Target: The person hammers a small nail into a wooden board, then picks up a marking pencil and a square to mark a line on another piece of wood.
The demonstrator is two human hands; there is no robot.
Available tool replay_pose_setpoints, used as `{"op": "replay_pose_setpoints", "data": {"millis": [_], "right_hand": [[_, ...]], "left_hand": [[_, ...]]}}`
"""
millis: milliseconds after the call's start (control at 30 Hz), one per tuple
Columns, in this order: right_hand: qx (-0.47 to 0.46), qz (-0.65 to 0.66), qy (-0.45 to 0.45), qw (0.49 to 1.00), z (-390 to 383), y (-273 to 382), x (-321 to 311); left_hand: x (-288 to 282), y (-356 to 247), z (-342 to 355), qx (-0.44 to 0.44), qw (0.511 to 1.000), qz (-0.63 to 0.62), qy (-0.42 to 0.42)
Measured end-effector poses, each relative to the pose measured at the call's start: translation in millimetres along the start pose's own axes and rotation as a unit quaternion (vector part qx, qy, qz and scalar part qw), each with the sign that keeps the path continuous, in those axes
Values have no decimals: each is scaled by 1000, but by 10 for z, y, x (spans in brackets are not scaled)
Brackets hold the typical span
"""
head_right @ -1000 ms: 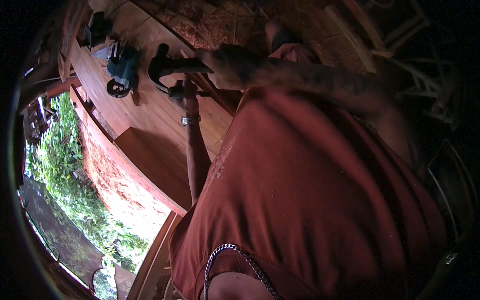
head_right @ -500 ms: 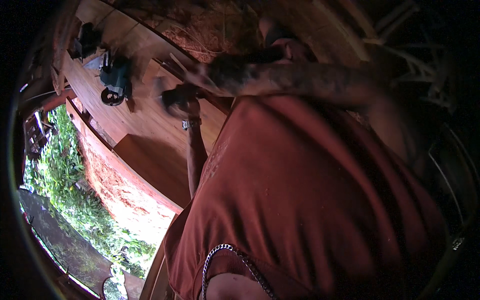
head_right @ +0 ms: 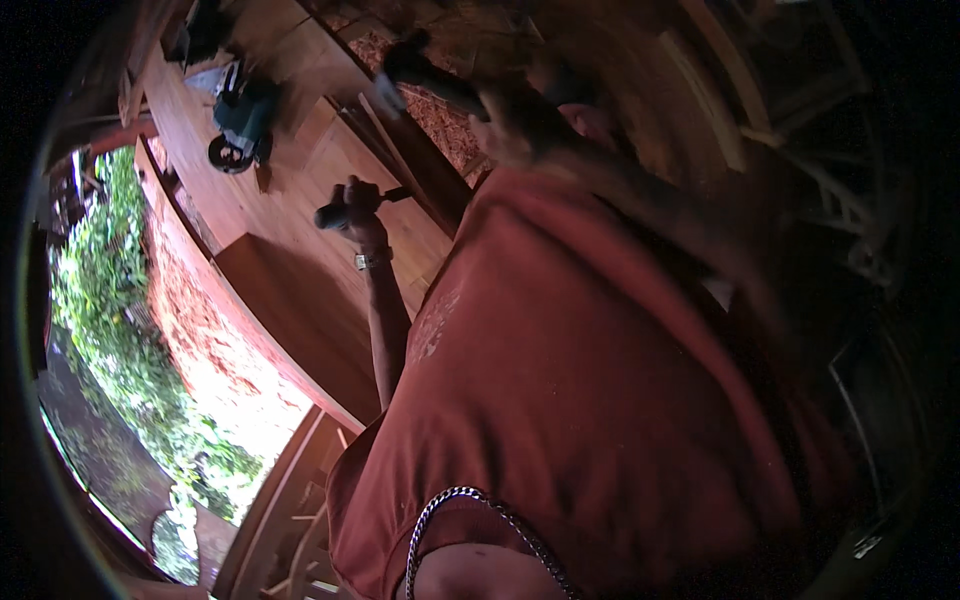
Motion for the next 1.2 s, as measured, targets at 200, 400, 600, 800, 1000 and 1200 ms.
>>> {"op": "replay_pose_setpoints", "data": {"millis": [200, 400, 600, 800, 1000, 1200], "right_hand": [[79, -50, 75, 993, -121, -418, 16], [169, -38, 134, 976, -27, -252, -80], [128, 19, 174, 976, 268, 49, 134], [-58, 136, 234, 961, 724, 910, 423], [-243, 208, 141, 937, 672, 1463, 392], [-155, -6, 294, 943, -19, 194, 881]], "left_hand": [[-32, 155, -137, -27, 999, 38, 16], [-140, 301, -244, -36, 992, 113, 37], [-57, 246, -237, -45, 991, 121, 44], [-86, 183, -215, 44, 966, 250, 39], [51, -277, -238, 298, 909, 286, -54], [-216, 433, -353, 130, 972, 194, -5]]}}
Point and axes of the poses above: each hand's wrist, its own z-axis towards the middle knuckle, its own x-axis out of the palm, y = z × x, the point moved 6 cm from there along z, towards the middle knuckle, and after that the axes turned 13 degrees about z, right-handed, at the moved point
